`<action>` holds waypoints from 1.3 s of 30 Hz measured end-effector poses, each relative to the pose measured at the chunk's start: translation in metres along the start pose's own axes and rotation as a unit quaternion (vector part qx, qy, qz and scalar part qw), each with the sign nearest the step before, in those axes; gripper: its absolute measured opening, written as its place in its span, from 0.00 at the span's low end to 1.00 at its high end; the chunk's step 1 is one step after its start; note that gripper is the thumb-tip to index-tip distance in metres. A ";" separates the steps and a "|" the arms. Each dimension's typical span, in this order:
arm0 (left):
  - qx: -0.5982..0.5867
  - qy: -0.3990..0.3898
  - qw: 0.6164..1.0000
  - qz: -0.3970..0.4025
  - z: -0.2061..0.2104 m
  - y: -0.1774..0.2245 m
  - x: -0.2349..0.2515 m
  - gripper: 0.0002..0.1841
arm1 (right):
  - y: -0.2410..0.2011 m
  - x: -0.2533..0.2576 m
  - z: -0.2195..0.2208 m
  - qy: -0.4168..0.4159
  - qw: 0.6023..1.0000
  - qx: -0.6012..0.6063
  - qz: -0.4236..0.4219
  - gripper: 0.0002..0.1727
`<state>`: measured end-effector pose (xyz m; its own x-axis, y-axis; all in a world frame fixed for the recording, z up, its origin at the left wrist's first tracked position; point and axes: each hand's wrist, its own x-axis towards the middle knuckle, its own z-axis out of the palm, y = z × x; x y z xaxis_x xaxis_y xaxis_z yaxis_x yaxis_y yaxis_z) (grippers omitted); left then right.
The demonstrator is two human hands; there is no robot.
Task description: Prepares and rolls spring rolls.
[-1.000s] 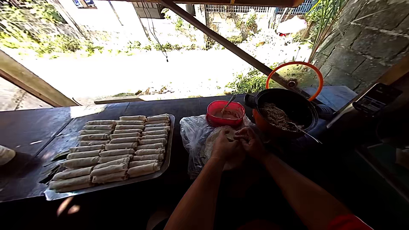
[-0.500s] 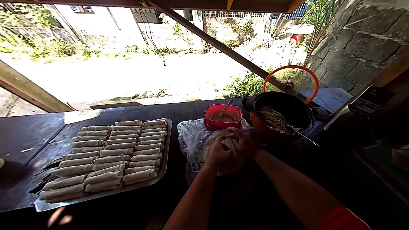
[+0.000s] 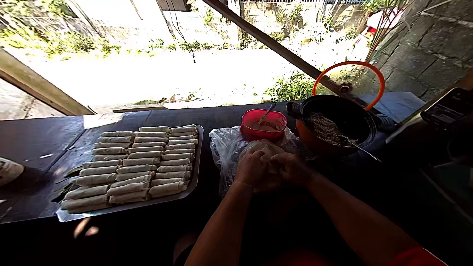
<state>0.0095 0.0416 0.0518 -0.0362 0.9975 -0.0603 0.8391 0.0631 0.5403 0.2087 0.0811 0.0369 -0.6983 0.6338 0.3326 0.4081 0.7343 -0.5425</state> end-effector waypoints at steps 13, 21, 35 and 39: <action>-0.037 0.027 0.990 0.131 -0.029 -0.070 -0.062 0.20 | -0.023 0.003 -0.006 -0.039 0.995 -0.072 -0.064 0.13; -0.016 0.058 0.992 0.112 -0.017 -0.076 -0.063 0.09 | -0.054 0.013 0.032 -0.063 0.977 -0.196 -0.054 0.16; -0.181 0.168 0.968 -0.045 -0.009 -0.047 -0.069 0.17 | -0.074 0.019 0.050 0.094 0.974 -0.170 0.112 0.08; -0.139 0.160 0.976 -0.046 -0.003 -0.037 -0.064 0.16 | -0.077 0.016 0.049 0.093 0.970 -0.179 0.136 0.10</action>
<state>-0.0209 -0.0249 0.0384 -0.3087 0.9434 0.1216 0.6458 0.1140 0.7549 0.1374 0.0230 0.0461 -0.4307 0.8248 0.3663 0.7640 0.5493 -0.3384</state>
